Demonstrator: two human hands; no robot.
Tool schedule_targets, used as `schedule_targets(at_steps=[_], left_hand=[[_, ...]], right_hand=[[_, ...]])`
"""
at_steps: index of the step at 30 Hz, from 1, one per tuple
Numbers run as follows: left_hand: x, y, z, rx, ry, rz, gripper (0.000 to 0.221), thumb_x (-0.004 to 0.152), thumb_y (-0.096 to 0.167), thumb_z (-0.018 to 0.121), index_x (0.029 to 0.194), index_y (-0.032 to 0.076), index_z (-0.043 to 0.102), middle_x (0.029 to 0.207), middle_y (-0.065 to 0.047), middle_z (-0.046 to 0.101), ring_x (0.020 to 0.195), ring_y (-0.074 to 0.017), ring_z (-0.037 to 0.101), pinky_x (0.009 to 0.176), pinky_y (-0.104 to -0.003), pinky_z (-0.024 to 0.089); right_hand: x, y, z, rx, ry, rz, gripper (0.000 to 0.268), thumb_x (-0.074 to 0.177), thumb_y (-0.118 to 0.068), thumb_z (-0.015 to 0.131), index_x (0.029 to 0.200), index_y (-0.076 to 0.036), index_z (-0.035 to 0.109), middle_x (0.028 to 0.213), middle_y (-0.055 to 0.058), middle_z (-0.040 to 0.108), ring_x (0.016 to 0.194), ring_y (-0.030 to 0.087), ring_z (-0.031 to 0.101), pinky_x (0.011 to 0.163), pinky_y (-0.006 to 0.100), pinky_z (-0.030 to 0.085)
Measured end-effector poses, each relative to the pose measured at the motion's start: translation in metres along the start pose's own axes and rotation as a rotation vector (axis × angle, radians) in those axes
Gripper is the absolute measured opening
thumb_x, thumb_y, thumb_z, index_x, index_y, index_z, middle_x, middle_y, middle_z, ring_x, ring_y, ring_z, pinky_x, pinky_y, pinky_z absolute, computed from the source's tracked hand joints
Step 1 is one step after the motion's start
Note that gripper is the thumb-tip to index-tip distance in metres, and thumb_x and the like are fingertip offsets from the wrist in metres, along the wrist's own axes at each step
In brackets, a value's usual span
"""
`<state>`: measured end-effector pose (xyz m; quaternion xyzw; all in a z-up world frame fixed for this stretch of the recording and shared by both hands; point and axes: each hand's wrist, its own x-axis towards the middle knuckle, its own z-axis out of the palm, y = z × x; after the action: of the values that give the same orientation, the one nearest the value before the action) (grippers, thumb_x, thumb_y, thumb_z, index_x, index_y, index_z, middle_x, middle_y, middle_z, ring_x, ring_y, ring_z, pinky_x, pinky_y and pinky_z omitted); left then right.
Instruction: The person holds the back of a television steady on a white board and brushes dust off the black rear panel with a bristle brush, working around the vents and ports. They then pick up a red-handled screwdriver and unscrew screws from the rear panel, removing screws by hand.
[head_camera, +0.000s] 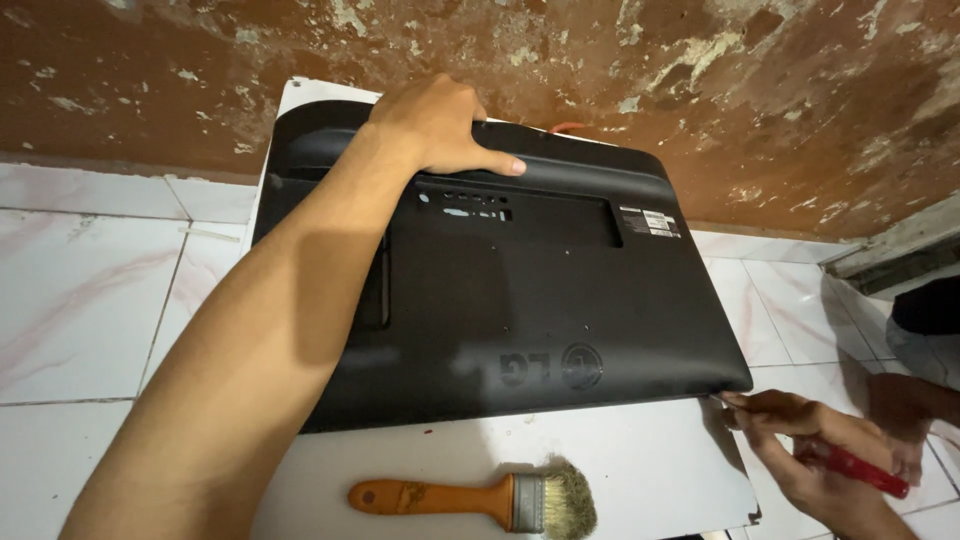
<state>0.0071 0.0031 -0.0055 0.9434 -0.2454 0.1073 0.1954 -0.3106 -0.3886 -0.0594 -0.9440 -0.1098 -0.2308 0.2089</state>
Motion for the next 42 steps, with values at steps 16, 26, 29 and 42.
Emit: schedule_targets(at_steps=[16,26,29,42], left_hand=[[0.003,-0.002,0.002,0.008,0.006,-0.002,0.079,0.069,0.079,0.084,0.107,0.009,0.080,0.093,-0.013,0.077,0.085,-0.0341,0.074,0.086,-0.053,0.057],[-0.001,-0.003,0.001,0.019,0.021,-0.003,0.074,0.069,0.080,0.082,0.097,0.011,0.081,0.090,-0.011,0.076,0.084,-0.0345,0.071,0.082,-0.051,0.056],[0.000,-0.005,0.003,0.006,0.028,0.003,0.073,0.068,0.079,0.083,0.095,0.011,0.081,0.090,-0.011,0.076,0.084,-0.0348,0.071,0.082,-0.051,0.056],[0.002,-0.004,0.001,0.026,-0.026,0.001,0.078,0.071,0.082,0.081,0.097,0.008,0.080,0.094,-0.012,0.076,0.086,-0.0326,0.073,0.089,-0.050,0.055]], right_hand=[[0.022,-0.053,0.025,0.033,-0.006,-0.250,0.026,0.065,-0.006,0.084,0.069,-0.011,0.058,0.090,0.010,0.081,0.083,0.017,0.083,0.061,0.024,0.068],[0.043,-0.100,0.052,0.287,-0.070,-0.416,0.026,0.067,-0.003,0.080,0.073,-0.011,0.056,0.080,0.007,0.080,0.077,0.015,0.083,0.061,0.023,0.067],[0.049,-0.115,0.065,0.317,-0.060,-0.485,0.024,0.067,-0.004,0.084,0.075,-0.011,0.062,0.085,0.009,0.080,0.071,0.013,0.082,0.058,0.023,0.066],[0.079,-0.190,0.101,0.495,-0.131,-0.738,0.024,0.072,0.006,0.078,0.063,-0.007,0.060,0.107,0.010,0.079,0.059,0.010,0.064,0.058,0.024,0.056]])
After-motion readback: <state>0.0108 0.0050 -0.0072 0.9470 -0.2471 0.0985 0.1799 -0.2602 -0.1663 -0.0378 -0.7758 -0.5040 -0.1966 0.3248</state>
